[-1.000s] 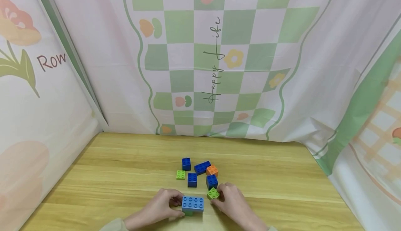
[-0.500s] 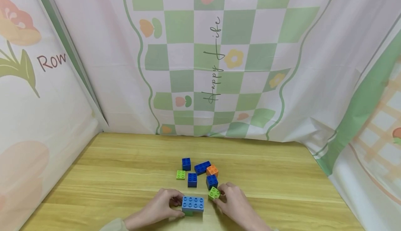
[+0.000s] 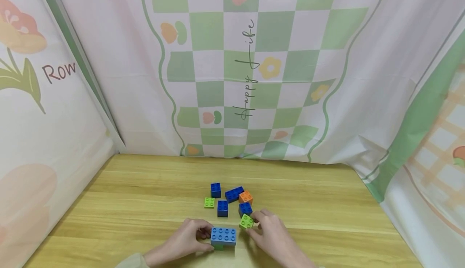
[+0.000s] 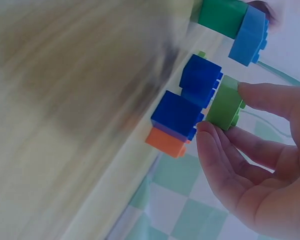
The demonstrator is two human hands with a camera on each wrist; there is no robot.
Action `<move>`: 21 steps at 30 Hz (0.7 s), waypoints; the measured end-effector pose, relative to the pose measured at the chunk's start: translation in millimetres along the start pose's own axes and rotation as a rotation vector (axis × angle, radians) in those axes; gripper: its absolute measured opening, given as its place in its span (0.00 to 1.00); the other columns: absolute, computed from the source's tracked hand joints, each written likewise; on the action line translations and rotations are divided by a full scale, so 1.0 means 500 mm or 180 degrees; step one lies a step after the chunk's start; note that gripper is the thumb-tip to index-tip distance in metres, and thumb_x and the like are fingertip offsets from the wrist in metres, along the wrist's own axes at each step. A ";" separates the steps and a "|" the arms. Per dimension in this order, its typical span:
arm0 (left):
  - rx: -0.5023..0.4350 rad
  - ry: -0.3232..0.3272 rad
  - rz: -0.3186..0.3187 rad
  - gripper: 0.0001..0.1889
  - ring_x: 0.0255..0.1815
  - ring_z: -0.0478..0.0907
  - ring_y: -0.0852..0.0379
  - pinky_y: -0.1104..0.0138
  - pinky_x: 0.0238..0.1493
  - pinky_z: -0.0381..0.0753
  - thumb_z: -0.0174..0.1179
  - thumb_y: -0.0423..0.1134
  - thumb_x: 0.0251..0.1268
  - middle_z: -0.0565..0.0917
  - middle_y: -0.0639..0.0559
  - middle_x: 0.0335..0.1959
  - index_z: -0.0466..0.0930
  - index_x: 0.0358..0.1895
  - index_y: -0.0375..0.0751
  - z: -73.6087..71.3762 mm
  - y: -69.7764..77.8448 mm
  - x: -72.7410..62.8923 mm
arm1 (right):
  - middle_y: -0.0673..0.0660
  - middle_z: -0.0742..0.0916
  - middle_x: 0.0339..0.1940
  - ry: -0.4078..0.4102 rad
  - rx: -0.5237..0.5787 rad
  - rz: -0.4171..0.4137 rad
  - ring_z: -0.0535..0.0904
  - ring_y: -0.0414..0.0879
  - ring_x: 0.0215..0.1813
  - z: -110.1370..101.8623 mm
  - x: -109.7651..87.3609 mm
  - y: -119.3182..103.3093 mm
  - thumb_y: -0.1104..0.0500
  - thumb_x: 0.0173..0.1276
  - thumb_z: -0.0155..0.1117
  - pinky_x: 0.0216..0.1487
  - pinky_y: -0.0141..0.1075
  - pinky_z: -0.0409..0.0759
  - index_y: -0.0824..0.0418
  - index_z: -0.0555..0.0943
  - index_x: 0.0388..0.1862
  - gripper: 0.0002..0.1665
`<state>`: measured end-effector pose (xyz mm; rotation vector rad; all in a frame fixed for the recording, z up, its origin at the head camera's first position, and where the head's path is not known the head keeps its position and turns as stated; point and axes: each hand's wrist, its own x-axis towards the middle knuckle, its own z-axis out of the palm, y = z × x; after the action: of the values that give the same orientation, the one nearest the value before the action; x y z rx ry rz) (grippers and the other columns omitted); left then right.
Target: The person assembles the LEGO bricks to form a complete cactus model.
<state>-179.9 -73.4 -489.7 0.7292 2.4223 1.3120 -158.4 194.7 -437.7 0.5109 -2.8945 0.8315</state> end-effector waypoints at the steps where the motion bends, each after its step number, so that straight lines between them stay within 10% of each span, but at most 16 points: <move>1: 0.0005 0.0002 0.0000 0.18 0.37 0.81 0.73 0.80 0.40 0.81 0.75 0.37 0.50 0.89 0.57 0.41 0.86 0.46 0.43 0.000 0.000 0.000 | 0.55 0.88 0.38 -0.0009 0.0008 -0.0005 0.81 0.38 0.33 -0.001 0.000 -0.001 0.61 0.53 0.76 0.32 0.24 0.81 0.61 0.84 0.42 0.17; 21: 0.0022 0.0018 0.0025 0.18 0.37 0.81 0.74 0.80 0.40 0.81 0.75 0.38 0.50 0.89 0.58 0.40 0.86 0.46 0.44 0.001 -0.002 0.000 | 0.55 0.88 0.39 0.0014 -0.0004 -0.0128 0.81 0.36 0.35 -0.017 0.004 -0.034 0.60 0.55 0.75 0.33 0.22 0.81 0.59 0.85 0.44 0.16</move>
<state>-179.7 -73.7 -491.1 0.7383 2.4320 1.3112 -154.7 185.1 -421.6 0.5644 -2.8706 0.8240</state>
